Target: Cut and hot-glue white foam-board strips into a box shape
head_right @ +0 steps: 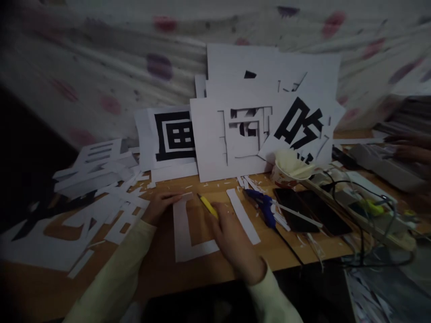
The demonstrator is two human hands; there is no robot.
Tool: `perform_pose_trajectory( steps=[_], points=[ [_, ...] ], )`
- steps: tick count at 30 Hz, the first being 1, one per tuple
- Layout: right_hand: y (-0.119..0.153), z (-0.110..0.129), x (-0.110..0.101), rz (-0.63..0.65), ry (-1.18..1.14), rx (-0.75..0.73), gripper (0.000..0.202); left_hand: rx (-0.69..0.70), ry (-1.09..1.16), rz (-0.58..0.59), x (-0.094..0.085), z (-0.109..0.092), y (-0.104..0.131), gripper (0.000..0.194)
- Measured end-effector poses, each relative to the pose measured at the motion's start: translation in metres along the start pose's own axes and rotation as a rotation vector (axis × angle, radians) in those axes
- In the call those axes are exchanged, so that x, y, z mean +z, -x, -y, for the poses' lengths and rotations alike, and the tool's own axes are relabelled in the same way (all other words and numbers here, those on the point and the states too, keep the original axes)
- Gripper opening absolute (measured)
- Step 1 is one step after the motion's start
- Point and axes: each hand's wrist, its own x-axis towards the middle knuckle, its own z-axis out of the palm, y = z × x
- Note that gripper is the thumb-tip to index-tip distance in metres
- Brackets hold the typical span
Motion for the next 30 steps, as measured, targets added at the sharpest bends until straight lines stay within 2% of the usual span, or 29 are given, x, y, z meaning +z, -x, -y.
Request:
perform_pose_trajectory(
  steps=[3, 7, 11, 19, 30],
  points=[
    [0.02, -0.004, 0.033, -0.049, -0.227, 0.004, 0.041, -0.005, -0.009, -0.006, 0.001, -0.002, 0.001, 0.03],
    [0.02, 0.001, 0.058, -0.028, -0.284, -0.001, 0.048, -0.004, -0.015, -0.01, 0.002, -0.002, 0.001, 0.029],
    [0.013, 0.002, 0.064, -0.013, -0.246, 0.056, 0.047, -0.006, -0.004, -0.008, 0.003, 0.0, 0.001, 0.028],
    [0.006, -0.006, 0.078, -0.027, -0.228, 0.078, 0.047, 0.017, 0.036, -0.006, 0.003, 0.004, 0.0, 0.025],
    [0.001, -0.006, 0.081, -0.03, -0.212, 0.062, 0.048, 0.048, 0.086, -0.002, 0.004, 0.011, -0.003, 0.024]
  ],
)
